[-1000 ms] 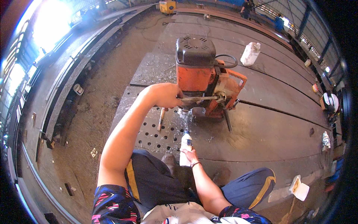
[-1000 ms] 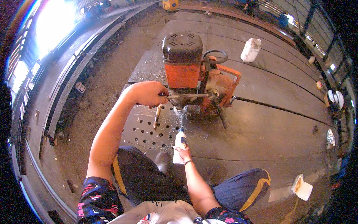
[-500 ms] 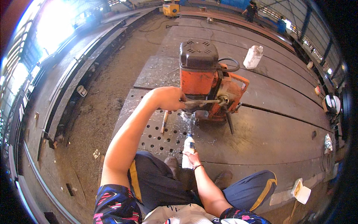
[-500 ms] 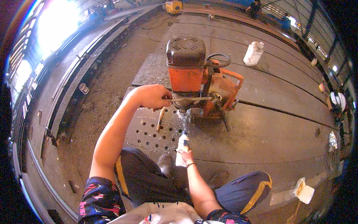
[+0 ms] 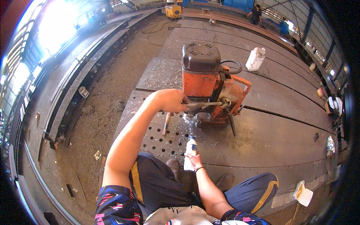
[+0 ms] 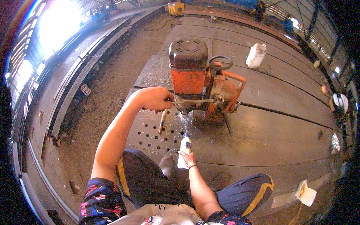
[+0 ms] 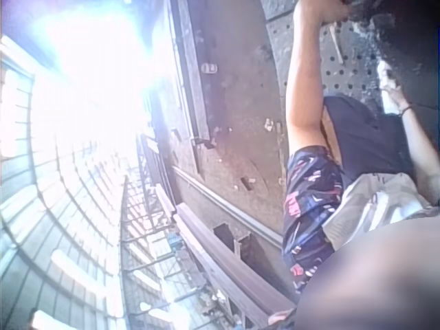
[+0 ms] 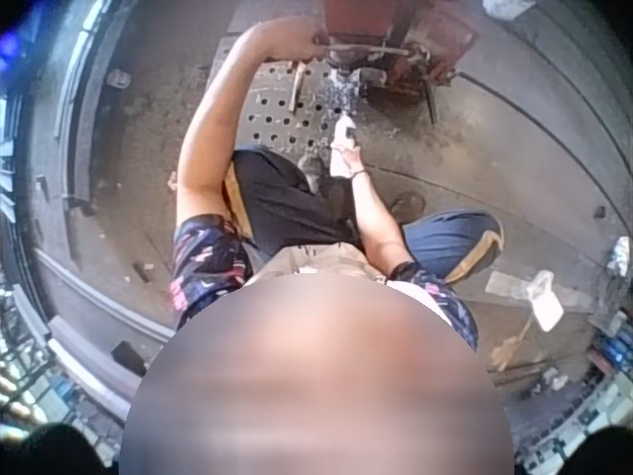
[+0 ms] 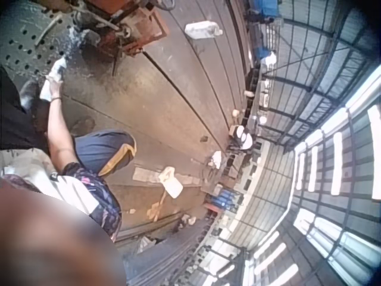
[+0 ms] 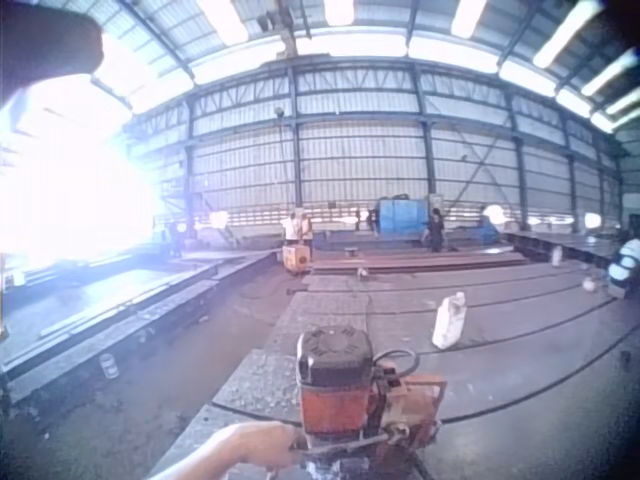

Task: The person sits on the floor and operates a portable drill press on a perforated metal plate. They pull the starter cord to run the machine and then pour liquid from a bottle onto the drilling area.

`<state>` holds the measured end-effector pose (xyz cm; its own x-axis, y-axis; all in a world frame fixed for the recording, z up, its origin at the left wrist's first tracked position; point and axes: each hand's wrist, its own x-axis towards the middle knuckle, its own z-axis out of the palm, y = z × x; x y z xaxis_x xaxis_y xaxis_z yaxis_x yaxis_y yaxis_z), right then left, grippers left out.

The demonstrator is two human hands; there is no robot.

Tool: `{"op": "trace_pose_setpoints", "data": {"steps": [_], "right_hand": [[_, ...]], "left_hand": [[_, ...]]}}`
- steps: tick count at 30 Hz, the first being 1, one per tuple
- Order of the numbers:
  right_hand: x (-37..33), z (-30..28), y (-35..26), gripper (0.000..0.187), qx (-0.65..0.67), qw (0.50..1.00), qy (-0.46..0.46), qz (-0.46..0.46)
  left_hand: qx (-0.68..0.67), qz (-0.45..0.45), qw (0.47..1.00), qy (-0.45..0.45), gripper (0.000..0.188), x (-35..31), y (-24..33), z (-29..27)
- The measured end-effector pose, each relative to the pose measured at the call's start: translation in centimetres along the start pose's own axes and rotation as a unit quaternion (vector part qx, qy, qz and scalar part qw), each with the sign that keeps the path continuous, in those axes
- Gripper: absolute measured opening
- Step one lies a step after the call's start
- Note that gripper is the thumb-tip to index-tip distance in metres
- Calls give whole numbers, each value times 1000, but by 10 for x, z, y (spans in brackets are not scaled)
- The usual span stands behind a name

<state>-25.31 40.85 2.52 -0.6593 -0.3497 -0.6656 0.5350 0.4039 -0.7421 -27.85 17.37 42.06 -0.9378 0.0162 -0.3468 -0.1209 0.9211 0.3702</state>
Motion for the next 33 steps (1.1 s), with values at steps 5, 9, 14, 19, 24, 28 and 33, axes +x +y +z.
{"op": "trace_pose_setpoints", "data": {"steps": [5, 9, 14, 19, 24, 28, 33], "right_hand": [[10, -4, 9, 39, 35, 999, -2, -14], [14, -2, 12, 40, 37, 999, -9, -12], [7, -1, 7, 41, -10, 1000, -1, -24], [8, -4, 7, 40, 2, 999, 5, -31], [2, 0, 2, 37, 14, 1000, -5, -24], [3, 0, 3, 36, -15, 999, -10, -38], [19, -2, 16, 36, -20, 999, -3, -29]], "left_hand": [[-9, 10, 1000, 2, 31, 2, 2, 0], [-12, 11, 1000, 4, 31, 1, 0, 0], [-20, 1, 1000, 1, 31, 2, -2, 3], [-14, 7, 1000, 5, 32, 2, 0, 1], [-30, 6, 1000, -6, 33, 2, -3, 2], [-16, 6, 1000, 1, 34, -1, -1, 1], [-8, 9, 1000, -4, 36, 1, 0, 0]]}}
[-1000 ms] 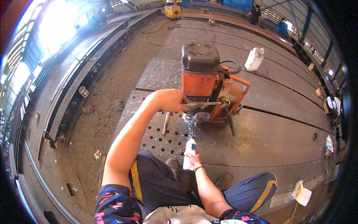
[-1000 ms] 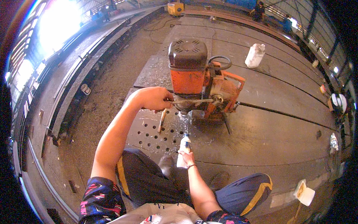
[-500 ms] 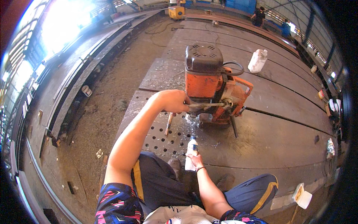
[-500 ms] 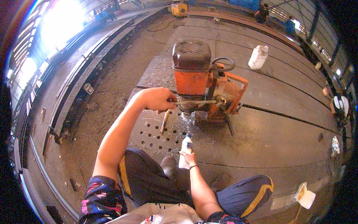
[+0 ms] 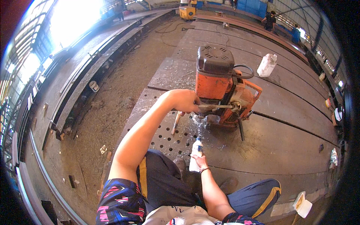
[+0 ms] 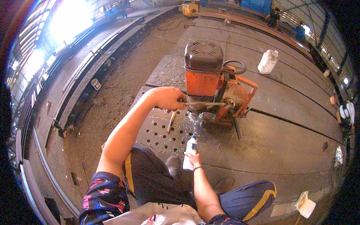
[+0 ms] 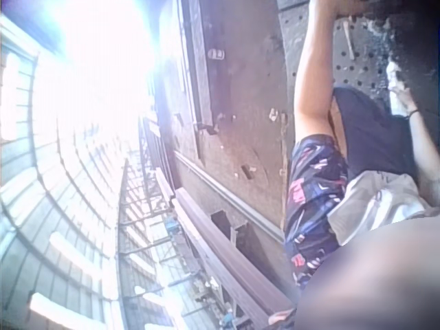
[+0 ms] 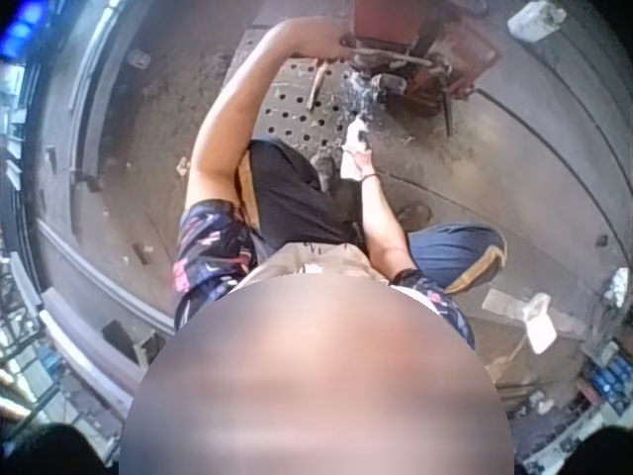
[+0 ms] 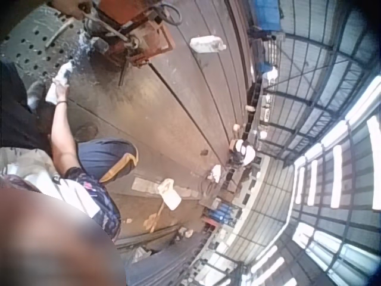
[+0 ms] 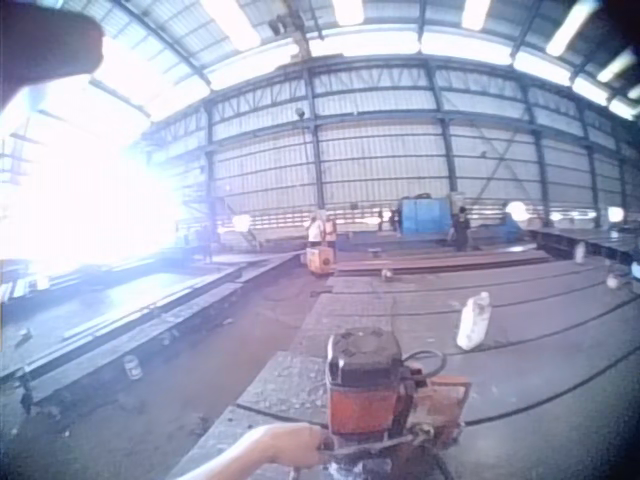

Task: The person sits on the floor and operates a portable drill press on a perforated metal plate. They pull the starter cord to run the machine and then pour liquid from a bottle onto the drilling area.

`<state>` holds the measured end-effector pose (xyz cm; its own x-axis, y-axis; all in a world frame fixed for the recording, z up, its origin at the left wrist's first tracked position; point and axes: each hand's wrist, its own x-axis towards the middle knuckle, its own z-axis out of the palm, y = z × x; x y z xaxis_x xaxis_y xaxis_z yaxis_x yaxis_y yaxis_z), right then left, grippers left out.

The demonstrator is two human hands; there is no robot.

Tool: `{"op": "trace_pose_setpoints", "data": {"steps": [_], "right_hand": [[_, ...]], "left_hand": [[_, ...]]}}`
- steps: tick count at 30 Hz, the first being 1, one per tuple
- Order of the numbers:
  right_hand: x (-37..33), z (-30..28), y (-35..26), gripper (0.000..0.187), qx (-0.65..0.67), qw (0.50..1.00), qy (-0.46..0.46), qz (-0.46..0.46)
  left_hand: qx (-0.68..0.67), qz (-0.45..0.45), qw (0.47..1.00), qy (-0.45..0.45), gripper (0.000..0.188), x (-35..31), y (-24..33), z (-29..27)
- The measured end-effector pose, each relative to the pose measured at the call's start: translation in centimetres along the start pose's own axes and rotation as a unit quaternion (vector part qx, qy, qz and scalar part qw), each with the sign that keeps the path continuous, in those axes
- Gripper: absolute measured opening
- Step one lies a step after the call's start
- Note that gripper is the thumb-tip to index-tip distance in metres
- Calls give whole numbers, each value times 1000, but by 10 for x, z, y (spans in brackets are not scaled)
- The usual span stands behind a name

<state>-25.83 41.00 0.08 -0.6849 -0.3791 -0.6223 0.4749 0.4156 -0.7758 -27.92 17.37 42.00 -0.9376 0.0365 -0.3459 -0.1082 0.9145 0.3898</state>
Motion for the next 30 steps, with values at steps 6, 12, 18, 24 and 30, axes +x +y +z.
{"op": "trace_pose_setpoints", "data": {"steps": [6, 12, 18, 24, 30], "right_hand": [[-2, 1, -2, 36, 24, 1000, -16, 10], [2, 1, 1, 35, 19, 1000, 6, -10], [-5, -1, -6, 39, 7, 1000, -2, -3], [-24, 0, -25, 44, -8, 1000, -4, -13], [-13, -2, -17, 44, -13, 1000, 15, -18]], "left_hand": [[-11, -8, 1000, -1, 37, -1, -3, 2], [-12, -5, 1000, 1, 37, 2, -6, 4], [-22, -9, 1000, 4, 37, 0, -4, 3], [-12, -16, 1000, 3, 38, -1, -7, 5], [-21, -10, 1000, 4, 39, 3, -7, 6]]}}
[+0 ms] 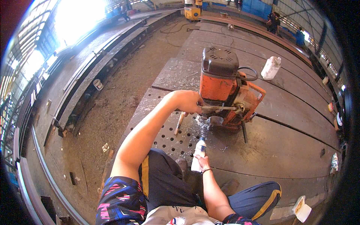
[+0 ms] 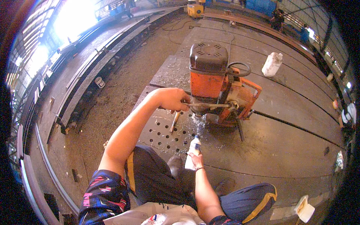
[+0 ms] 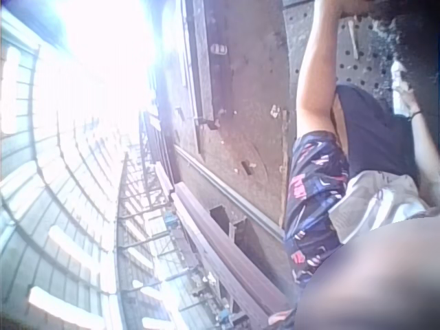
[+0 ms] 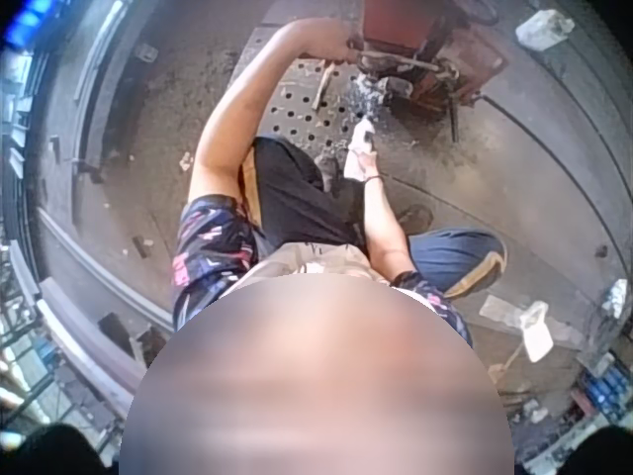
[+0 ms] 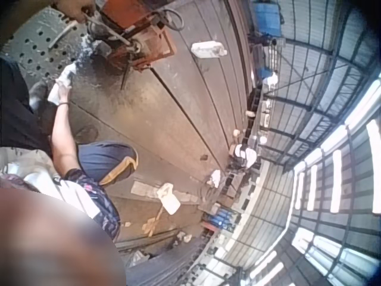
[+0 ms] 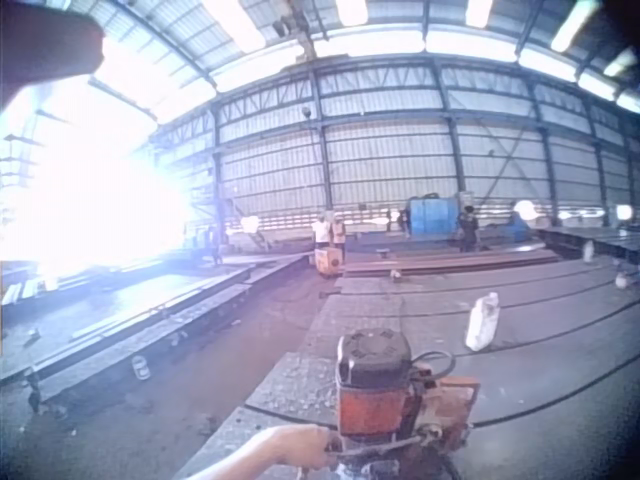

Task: The person sits on the floor and operates a portable drill press on a perforated metal plate. They pull the starter cord to run the machine and then pour liquid from a bottle onto the drilling area.

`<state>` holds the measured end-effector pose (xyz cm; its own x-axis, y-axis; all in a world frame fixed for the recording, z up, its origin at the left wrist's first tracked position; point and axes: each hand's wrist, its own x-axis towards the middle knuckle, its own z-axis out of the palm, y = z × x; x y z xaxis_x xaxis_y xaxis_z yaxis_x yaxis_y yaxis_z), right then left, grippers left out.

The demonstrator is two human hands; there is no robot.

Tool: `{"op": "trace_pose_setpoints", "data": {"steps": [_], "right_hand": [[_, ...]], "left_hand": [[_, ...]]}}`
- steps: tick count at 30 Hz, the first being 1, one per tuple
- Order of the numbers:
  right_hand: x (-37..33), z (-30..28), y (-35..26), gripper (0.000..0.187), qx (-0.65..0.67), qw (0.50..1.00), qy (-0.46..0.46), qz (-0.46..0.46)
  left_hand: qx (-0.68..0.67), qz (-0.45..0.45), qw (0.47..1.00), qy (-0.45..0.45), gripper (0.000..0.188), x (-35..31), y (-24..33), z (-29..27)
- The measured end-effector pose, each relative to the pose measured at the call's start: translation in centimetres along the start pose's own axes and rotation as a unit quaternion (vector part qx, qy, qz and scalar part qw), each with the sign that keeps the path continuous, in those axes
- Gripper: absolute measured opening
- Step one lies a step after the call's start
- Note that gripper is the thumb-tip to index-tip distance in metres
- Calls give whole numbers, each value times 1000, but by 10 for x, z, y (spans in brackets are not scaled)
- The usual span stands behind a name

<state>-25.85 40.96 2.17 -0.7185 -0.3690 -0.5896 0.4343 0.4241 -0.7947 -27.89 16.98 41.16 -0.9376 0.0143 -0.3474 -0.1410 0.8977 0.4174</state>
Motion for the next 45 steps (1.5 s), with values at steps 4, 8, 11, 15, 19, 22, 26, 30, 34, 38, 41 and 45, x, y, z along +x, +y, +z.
{"op": "trace_pose_setpoints", "data": {"steps": [4, 8, 11, 15, 19, 22, 26, 30, 34, 38, 41, 45], "right_hand": [[4, 2, 4, 42, 7, 1000, 3, -17], [-2, 5, 0, 42, -6, 1000, -8, -14], [0, 4, -1, 44, -5, 1000, -6, -10], [2, 3, 1, 47, 9, 1000, -1, -3], [3, 3, 3, 48, 12, 1000, -1, -19], [5, 3, 5, 47, 10, 1000, -6, -27], [5, 5, 5, 47, 13, 1000, -4, -15], [7, 3, 5, 48, 17, 1000, -1, -17], [1, 4, 2, 49, 14, 999, 4, -33], [1, 2, 0, 49, -1, 1000, 5, -30], [-2, 6, -3, 48, 22, 999, -9, -21], [4, 8, 5, 45, 67, 997, -19, -27]], "left_hand": [[-1, 6, 1000, 1, 39, 1, -1, 1], [-5, -3, 1000, -4, 38, 0, -5, 3], [-6, 4, 1000, 1, 37, 2, -7, 4], [-13, 3, 1000, -1, 38, 1, -3, 3], [-6, 6, 1000, -3, 39, 0, -3, 2], [-11, 6, 1000, -3, 40, 0, -4, 2], [-9, 3, 1000, -5, 40, -1, -3, 2], [-17, -3, 1000, -9, 40, -1, 0, 1], [-13, -5, 1000, -9, 41, -2, -1, 1], [-8, -3, 1000, -8, 41, -2, 1, 0], [-4, -3, 1000, -5, 41, -4, -3, 2], [-6, 2, 1000, -5, 40, -4, -5, 2]]}}
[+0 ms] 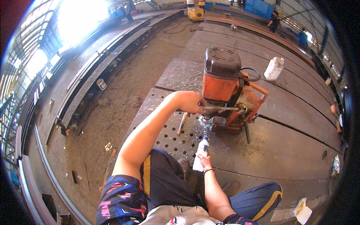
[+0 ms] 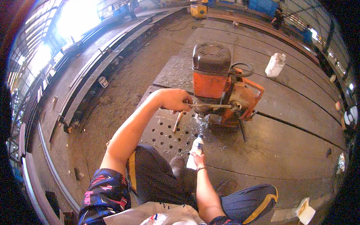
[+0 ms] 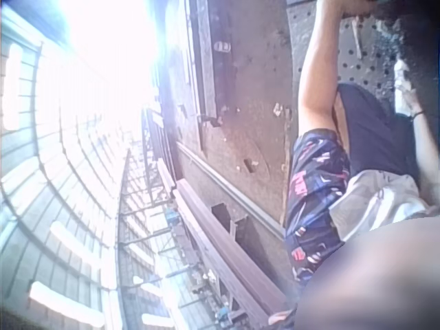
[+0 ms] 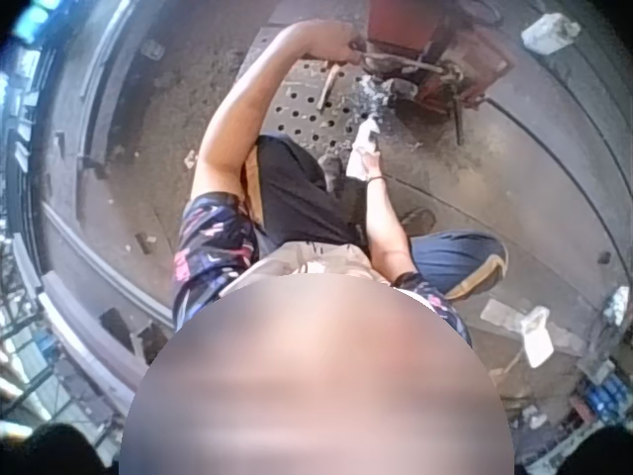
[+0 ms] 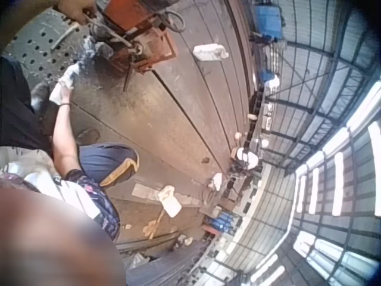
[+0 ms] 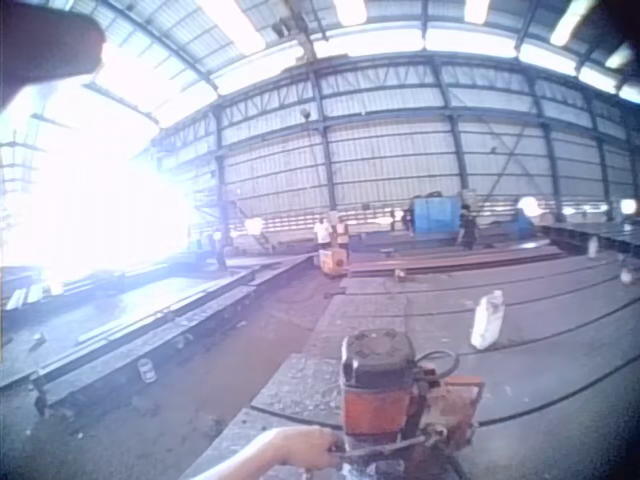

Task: The person sits on the floor and operates a portable drill press on a perforated metal plate. They pull the starter cord to run the machine and then pour liquid from a bottle onto the drilling area.

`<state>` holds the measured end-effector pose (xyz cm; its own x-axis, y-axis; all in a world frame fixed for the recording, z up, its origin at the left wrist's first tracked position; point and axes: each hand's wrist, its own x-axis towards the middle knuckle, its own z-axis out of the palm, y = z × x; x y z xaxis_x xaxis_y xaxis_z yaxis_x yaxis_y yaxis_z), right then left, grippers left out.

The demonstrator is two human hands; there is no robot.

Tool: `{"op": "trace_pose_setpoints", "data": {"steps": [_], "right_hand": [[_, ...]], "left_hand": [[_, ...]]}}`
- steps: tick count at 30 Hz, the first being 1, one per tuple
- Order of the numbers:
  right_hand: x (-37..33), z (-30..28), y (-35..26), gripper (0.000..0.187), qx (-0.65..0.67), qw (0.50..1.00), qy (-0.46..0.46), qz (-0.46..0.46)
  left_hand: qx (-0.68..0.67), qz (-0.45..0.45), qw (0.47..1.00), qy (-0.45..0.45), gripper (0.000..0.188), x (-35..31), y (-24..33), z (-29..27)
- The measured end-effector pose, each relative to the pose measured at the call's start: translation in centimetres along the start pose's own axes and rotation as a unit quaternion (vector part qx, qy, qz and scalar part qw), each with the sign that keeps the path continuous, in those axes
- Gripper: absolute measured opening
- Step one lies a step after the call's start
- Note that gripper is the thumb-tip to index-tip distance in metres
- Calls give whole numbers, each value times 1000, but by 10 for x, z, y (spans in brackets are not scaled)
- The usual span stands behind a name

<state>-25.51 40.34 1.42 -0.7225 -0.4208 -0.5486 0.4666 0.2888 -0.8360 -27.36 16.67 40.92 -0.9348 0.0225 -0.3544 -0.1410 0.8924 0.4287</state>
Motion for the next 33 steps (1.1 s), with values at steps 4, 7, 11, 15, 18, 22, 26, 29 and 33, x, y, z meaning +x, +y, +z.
{"op": "trace_pose_setpoints", "data": {"steps": [4, 7, 11, 15, 18, 22, 26, 29, 33], "right_hand": [[13, -7, 14, 37, -41, 997, 52, -48], [8, -2, 11, 40, -83, 996, 37, -12], [3, 1, 5, 41, -73, 997, 14, 17], [14, -8, 14, 34, -34, 999, 12, 28], [9, -4, 8, 36, -33, 999, 2, 31], [-6, 0, -8, 38, -54, 998, -5, 40], [-8, 2, -7, 36, 0, 1000, -9, -29], [6, -4, 4, 37, -18, 999, 13, -44], [2, 3, 6, 40, -10, 999, 21, -42]], "left_hand": [[-9, -4, 1000, -6, 38, 1, 10, -4], [-13, -8, 1000, -5, 37, 0, 2, 0], [-11, -11, 1000, -9, 37, 0, -2, 2], [-8, -3, 1000, -8, 37, 5, 3, -1], [-6, -5, 1000, -14, 37, 5, 1, -1], [-19, -2, 1000, -15, 41, 2, -5, 3], [-24, 2, 1000, -18, 43, 3, -5, 2], [-27, -4, 999, -17, 43, 4, 4, -1], [-33, -17, 999, -21, 43, 2, -6, 4]]}}
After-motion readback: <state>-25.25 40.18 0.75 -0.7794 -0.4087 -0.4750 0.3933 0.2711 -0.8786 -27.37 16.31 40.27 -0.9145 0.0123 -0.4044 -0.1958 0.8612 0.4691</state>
